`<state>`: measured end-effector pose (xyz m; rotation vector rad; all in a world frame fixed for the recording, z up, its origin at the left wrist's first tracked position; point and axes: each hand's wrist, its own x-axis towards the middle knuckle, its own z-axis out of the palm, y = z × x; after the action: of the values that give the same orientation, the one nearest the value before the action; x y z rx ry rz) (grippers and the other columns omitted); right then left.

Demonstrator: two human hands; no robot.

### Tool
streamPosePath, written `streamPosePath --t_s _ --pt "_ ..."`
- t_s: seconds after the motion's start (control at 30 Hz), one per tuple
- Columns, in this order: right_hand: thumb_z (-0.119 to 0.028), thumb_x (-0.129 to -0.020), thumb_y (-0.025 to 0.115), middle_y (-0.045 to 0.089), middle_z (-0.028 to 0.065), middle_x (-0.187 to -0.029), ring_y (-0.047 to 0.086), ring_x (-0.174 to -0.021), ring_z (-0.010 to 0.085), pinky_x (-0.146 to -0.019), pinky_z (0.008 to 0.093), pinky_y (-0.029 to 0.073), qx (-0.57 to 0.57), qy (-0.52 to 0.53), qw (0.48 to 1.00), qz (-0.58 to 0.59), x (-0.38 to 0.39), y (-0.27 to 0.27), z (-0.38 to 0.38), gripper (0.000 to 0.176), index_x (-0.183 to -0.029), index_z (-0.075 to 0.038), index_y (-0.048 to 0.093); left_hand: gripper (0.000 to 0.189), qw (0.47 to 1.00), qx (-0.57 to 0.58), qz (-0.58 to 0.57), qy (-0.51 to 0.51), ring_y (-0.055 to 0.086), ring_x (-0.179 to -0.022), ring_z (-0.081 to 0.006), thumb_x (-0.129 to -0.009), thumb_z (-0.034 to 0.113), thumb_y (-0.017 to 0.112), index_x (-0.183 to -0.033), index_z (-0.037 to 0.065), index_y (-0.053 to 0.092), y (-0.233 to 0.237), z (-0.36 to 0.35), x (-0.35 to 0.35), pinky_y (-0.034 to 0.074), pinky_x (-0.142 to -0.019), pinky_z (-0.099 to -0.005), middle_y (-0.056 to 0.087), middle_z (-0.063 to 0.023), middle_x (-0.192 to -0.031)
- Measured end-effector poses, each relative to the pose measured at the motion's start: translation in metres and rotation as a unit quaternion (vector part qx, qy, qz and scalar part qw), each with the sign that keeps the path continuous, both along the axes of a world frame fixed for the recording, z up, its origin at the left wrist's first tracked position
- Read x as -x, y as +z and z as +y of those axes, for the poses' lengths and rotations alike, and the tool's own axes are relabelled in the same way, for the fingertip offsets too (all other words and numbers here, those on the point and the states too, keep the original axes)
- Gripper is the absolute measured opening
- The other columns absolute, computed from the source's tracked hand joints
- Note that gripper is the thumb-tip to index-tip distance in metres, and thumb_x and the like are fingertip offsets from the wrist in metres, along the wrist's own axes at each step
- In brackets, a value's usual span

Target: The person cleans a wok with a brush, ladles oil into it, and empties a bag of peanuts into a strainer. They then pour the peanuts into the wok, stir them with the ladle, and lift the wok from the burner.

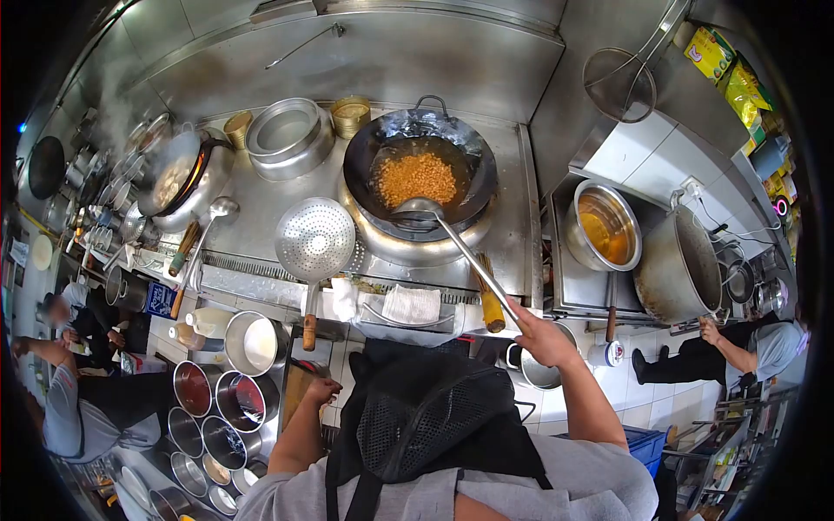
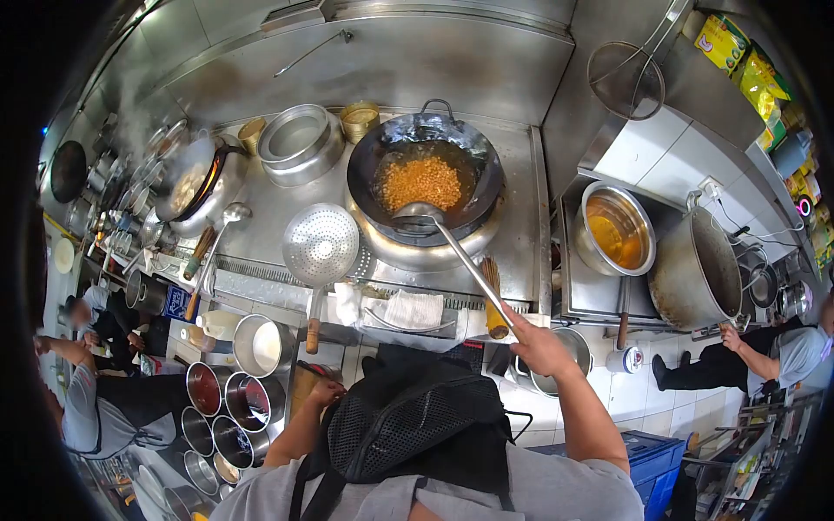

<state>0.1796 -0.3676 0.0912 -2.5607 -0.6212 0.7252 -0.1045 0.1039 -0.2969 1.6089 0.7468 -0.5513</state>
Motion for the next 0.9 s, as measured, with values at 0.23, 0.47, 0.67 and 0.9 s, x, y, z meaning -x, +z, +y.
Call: streamPosePath --t_s 0.23,0.47,0.67,0.9 --pt "-0.008 -0.084 0.055 0.065 0.0273 -0.103 0.063 -0.095 0.0437 -0.086 0.051 0.048 0.092 0.001 0.996 -0.01 -0.012 -0.016 0.02 0.088 -0.154 -0.033 0.009 0.015 0.999 -0.009 0.034 0.008 0.063 -0.059 -0.0141 -0.085 0.014 0.068 -0.093 0.002 0.072 0.024 -0.009 -0.017 0.048 -0.045 -0.0285 0.07 -0.0069 -0.082" --pt "-0.007 -0.085 0.05 0.066 0.027 -0.101 0.065 -0.093 0.0412 -0.083 0.0503 0.05 0.136 -0.005 0.99 -0.046 -0.035 -0.025 0.044 0.085 -0.154 -0.037 0.01 0.015 0.999 0.004 0.043 0.028 0.065 -0.07 -0.0133 -0.085 0.013 0.068 -0.095 0.003 0.073 0.043 -0.009 -0.031 0.052 -0.05 -0.0292 0.07 -0.0066 -0.084" --pt "-0.003 -0.085 0.047 0.066 0.0264 -0.106 0.065 -0.098 0.0417 -0.086 0.0499 0.05 0.152 -0.017 0.986 -0.064 -0.06 -0.048 0.061 0.086 -0.153 -0.04 0.009 0.015 0.998 0.003 0.05 0.039 0.063 -0.059 -0.0122 -0.086 0.015 0.069 -0.094 0.003 0.073 0.033 -0.01 -0.011 0.049 -0.048 -0.0267 0.07 -0.0062 -0.08" --pt "-0.005 -0.085 0.047 0.065 0.0286 -0.107 0.064 -0.098 0.0435 -0.087 0.0527 0.048 0.123 -0.025 0.989 -0.082 -0.086 -0.056 0.08 0.086 -0.153 -0.039 0.008 0.016 0.998 -0.064 0.013 -0.017 0.059 -0.052 -0.0123 -0.087 0.018 0.066 -0.092 0.005 0.074 0.052 -0.013 0.002 0.048 -0.046 -0.0279 0.068 -0.0051 -0.072"
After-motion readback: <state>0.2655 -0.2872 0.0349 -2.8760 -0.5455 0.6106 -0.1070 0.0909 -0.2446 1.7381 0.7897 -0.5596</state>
